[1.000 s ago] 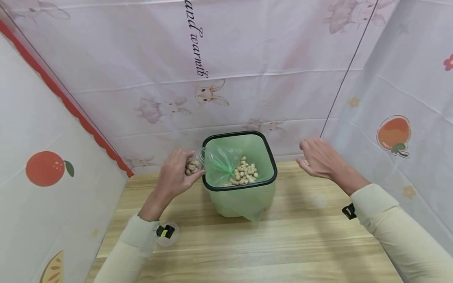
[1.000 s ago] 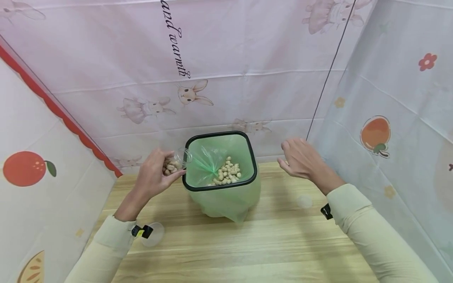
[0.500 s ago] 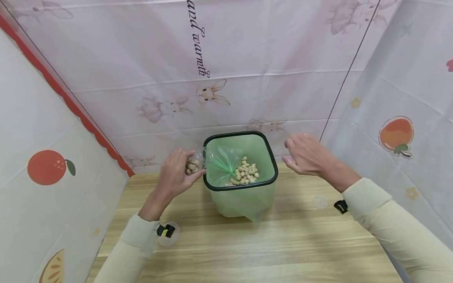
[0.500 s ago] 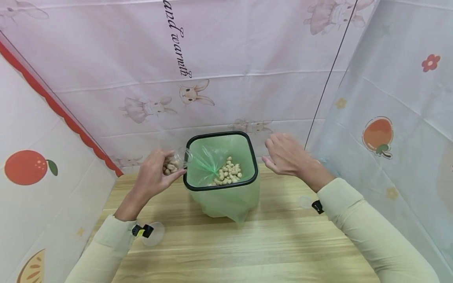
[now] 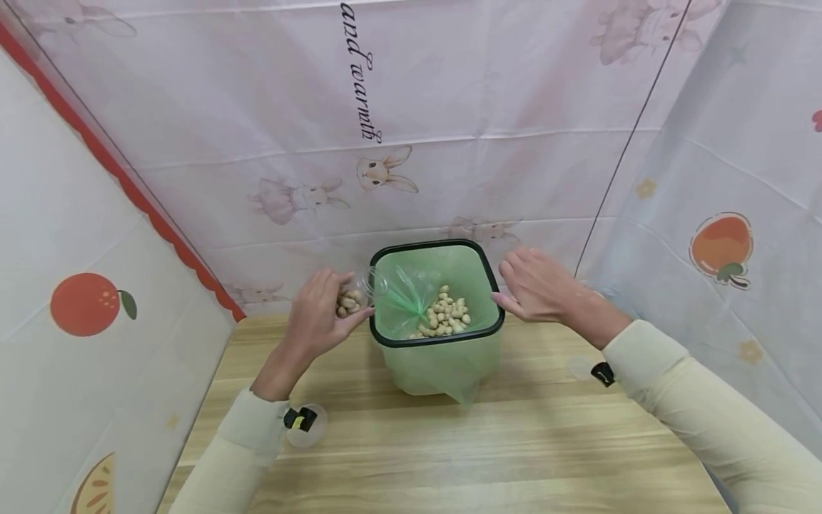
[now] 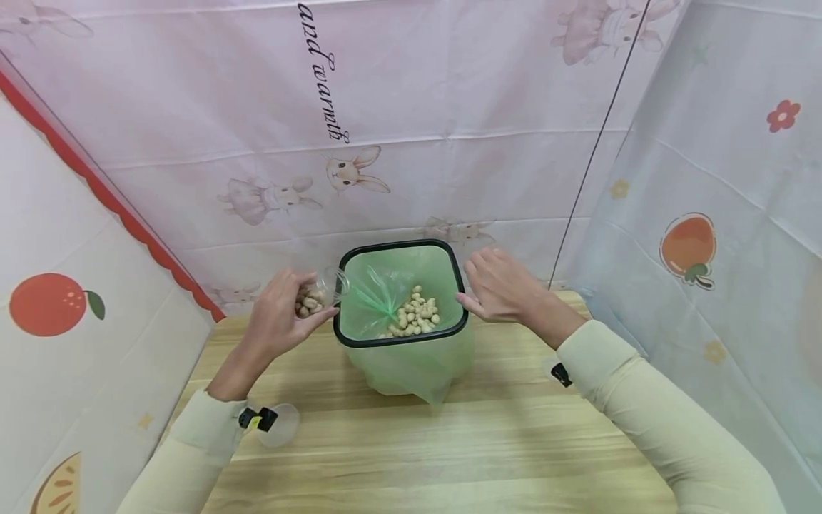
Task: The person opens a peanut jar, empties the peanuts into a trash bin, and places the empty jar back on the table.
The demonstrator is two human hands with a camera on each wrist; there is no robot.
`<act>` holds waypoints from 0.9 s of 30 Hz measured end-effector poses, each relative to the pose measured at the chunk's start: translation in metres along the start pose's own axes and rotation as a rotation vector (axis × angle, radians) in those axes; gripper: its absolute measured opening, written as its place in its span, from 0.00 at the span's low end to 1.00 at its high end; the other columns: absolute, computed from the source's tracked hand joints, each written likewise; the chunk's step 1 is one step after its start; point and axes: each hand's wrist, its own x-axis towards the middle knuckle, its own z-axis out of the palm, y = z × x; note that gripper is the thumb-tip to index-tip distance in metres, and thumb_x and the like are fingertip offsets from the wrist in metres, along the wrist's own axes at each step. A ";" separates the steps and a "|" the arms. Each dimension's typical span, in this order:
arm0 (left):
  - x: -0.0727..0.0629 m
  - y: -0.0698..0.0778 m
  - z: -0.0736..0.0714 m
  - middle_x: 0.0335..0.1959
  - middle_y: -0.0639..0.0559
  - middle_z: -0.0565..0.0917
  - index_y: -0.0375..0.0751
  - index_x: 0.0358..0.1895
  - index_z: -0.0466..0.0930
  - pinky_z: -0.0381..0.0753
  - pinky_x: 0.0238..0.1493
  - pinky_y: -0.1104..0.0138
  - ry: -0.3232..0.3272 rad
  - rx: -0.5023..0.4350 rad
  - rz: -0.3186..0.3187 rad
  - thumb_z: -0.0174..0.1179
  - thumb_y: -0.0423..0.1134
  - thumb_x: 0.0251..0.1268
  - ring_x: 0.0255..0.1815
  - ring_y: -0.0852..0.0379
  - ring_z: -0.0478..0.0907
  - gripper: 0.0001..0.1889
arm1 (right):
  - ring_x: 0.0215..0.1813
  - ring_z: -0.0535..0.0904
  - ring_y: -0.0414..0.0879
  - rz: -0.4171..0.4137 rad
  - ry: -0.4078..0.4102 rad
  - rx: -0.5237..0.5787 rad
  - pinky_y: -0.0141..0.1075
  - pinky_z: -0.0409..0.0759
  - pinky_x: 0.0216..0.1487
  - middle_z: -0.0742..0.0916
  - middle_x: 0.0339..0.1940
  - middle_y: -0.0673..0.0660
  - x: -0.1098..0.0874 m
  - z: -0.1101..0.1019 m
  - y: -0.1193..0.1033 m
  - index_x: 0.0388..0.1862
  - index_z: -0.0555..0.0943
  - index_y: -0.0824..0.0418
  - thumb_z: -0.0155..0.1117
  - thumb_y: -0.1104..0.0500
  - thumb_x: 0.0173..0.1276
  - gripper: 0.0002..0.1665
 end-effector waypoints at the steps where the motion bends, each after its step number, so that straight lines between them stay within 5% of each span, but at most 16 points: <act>1: 0.000 0.000 0.000 0.38 0.43 0.79 0.33 0.58 0.78 0.69 0.32 0.60 0.003 -0.001 0.000 0.80 0.51 0.50 0.33 0.51 0.70 0.36 | 0.30 0.69 0.54 -0.002 -0.005 -0.003 0.44 0.66 0.35 0.74 0.26 0.57 0.001 0.000 -0.001 0.30 0.73 0.63 0.51 0.38 0.73 0.29; 17: -0.002 -0.003 -0.004 0.40 0.41 0.81 0.34 0.57 0.79 0.74 0.33 0.57 -0.006 0.014 0.023 0.80 0.52 0.50 0.35 0.48 0.74 0.35 | 0.36 0.74 0.58 -0.002 -0.070 -0.059 0.47 0.72 0.41 0.77 0.28 0.60 0.011 0.007 -0.009 0.27 0.74 0.63 0.48 0.44 0.72 0.24; 27: 0.004 -0.004 -0.004 0.40 0.41 0.82 0.34 0.57 0.81 0.79 0.38 0.53 0.014 0.061 0.100 0.81 0.51 0.49 0.40 0.43 0.78 0.35 | 0.33 0.71 0.56 0.031 -0.101 -0.026 0.46 0.69 0.38 0.75 0.25 0.58 0.012 0.007 -0.010 0.24 0.72 0.61 0.48 0.47 0.68 0.20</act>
